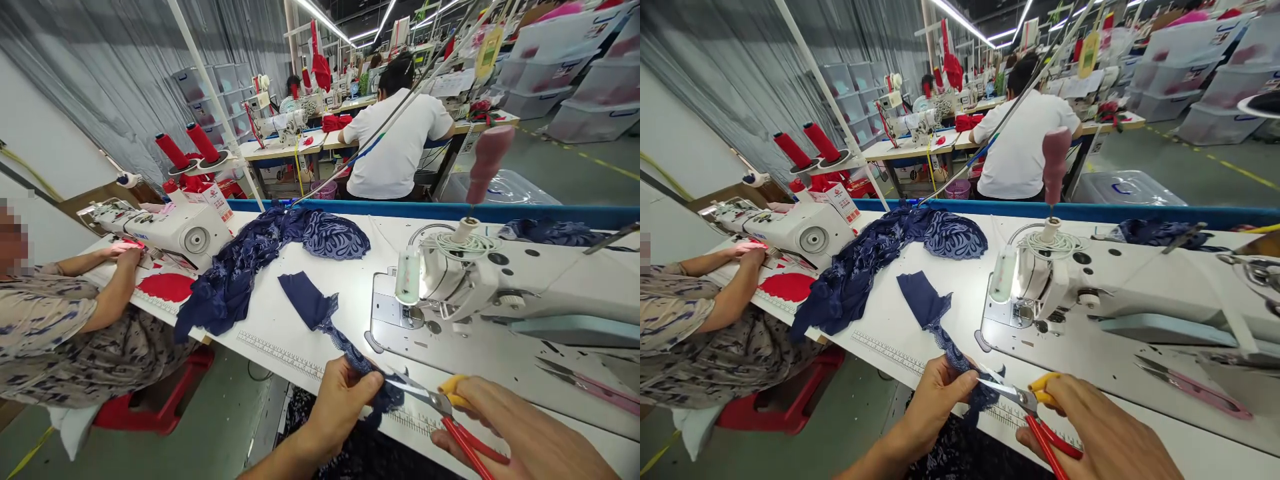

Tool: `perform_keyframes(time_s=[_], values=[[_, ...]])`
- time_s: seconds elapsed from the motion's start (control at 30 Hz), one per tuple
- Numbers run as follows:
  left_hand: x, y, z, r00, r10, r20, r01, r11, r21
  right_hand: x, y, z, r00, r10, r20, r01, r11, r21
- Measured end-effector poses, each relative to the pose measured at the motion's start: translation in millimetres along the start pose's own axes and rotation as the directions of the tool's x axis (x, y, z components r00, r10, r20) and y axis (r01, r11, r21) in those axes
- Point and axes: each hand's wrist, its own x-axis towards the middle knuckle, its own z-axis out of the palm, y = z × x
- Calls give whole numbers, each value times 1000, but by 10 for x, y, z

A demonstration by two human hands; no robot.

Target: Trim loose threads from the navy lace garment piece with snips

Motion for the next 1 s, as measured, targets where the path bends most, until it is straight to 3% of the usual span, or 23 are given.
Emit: perform_keyframes(time_s=[0.13, 0.27, 0.57, 1.0], values=[[-13, -40, 23, 996, 59, 74, -59, 998, -2, 92, -29, -175, 997, -80, 23, 82, 989, -125], [-19, -87, 34, 990, 68, 119, -68, 998, -4, 118, -56, -233, 995, -98, 26, 101, 987, -127], [-4, -93, 82, 988, 40, 147, -34, 998, -43, 36, 0, -184, 996, -58, 68, 61, 997, -54], [-35, -76, 125, 990, 28, 135, -28, 1000, -2, 74, -56, -257, 969, 61, 239, -66, 998, 12]])
